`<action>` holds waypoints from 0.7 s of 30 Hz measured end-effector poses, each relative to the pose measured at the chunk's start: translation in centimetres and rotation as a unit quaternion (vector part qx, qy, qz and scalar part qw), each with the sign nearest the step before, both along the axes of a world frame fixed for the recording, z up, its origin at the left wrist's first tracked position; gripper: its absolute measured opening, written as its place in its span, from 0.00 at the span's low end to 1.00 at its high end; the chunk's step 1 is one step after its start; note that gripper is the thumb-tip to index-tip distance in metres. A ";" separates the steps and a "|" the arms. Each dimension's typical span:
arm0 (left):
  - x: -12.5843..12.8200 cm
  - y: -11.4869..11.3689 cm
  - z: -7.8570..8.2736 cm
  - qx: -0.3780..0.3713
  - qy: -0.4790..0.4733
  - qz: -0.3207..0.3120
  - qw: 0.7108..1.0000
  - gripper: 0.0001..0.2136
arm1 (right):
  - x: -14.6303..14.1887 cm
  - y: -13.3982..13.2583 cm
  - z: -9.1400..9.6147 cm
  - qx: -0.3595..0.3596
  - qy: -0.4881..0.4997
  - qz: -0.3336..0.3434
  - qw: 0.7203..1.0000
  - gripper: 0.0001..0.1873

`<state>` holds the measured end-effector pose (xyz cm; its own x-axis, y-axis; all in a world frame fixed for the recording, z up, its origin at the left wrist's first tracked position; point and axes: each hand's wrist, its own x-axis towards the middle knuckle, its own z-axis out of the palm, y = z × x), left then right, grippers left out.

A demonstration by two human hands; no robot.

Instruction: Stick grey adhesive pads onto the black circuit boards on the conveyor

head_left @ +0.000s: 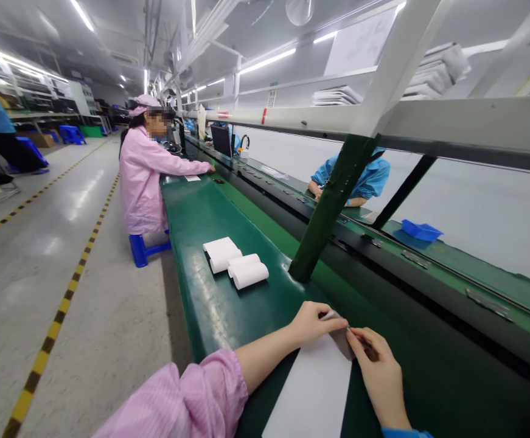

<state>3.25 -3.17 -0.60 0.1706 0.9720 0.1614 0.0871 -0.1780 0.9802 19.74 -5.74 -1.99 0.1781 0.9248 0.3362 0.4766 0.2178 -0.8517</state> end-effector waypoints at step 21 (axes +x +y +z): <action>-0.3 0.5 0.5 0.039 -0.005 -0.078 0.996 0.12 | -1.0 -0.3 0.7 0.068 0.013 0.001 0.998 0.15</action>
<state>2.97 -2.69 -0.06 0.3166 0.9183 0.2377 0.0436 -0.2644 0.9634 18.73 -6.03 -1.26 0.1870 0.8712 0.4539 0.4534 0.3333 -0.8267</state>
